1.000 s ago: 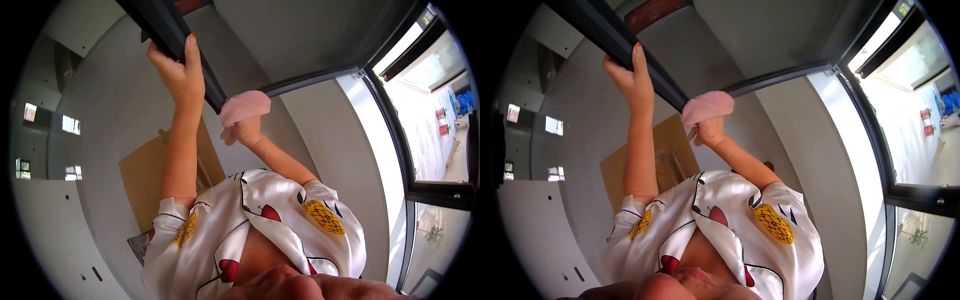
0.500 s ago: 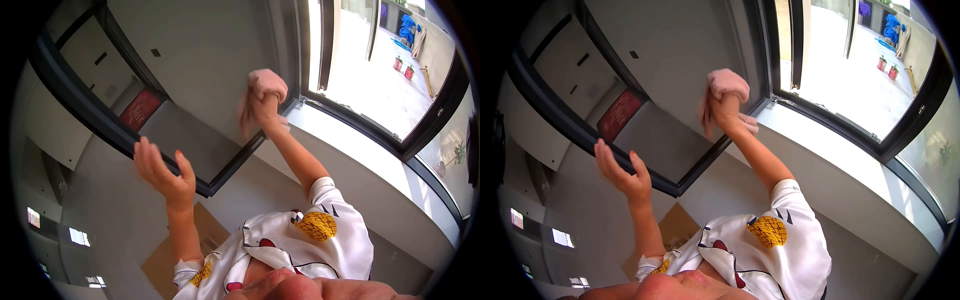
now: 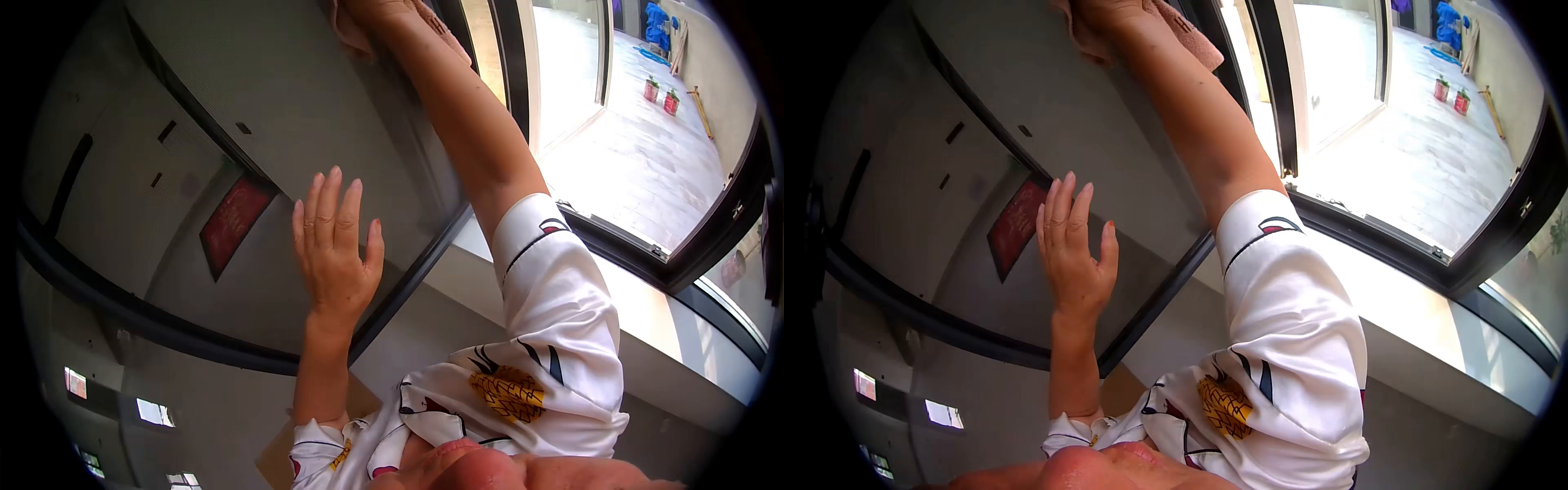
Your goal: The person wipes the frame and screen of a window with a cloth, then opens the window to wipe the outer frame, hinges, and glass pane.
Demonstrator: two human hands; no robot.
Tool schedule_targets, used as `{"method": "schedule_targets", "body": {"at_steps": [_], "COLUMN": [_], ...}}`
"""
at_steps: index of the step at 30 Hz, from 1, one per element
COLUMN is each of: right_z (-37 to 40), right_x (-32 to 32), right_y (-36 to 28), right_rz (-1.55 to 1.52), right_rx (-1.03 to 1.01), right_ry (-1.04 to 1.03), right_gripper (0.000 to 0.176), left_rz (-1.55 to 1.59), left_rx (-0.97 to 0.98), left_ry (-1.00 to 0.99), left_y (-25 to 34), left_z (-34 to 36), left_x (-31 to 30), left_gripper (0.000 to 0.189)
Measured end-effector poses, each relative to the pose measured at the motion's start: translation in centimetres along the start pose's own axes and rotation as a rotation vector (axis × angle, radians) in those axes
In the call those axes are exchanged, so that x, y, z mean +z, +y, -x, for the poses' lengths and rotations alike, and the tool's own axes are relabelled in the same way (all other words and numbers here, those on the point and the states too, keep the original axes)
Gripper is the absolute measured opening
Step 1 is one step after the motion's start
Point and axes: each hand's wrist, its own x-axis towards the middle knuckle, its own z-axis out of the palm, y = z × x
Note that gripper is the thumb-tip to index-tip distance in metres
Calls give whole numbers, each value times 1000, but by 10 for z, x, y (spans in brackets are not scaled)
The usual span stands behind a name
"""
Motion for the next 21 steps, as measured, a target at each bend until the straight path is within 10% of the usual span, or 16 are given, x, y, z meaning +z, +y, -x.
{"method": "schedule_targets", "body": {"at_steps": [9,14,21], "right_z": [336,394,336], "right_x": [-146,-249,-213], "right_y": [10,-125,-155], "right_rz": [447,-10,-68], "right_rx": [103,536,271], "right_ry": [-843,-826,-791], "right_gripper": [66,58,53], "left_rz": [46,197,148], "left_rx": [-22,-65,-126], "left_ry": [-91,-231,-135], "left_y": [18,35,7], "left_z": [2,52,71], "left_x": [66,105,61], "left_gripper": [58,60,64]}}
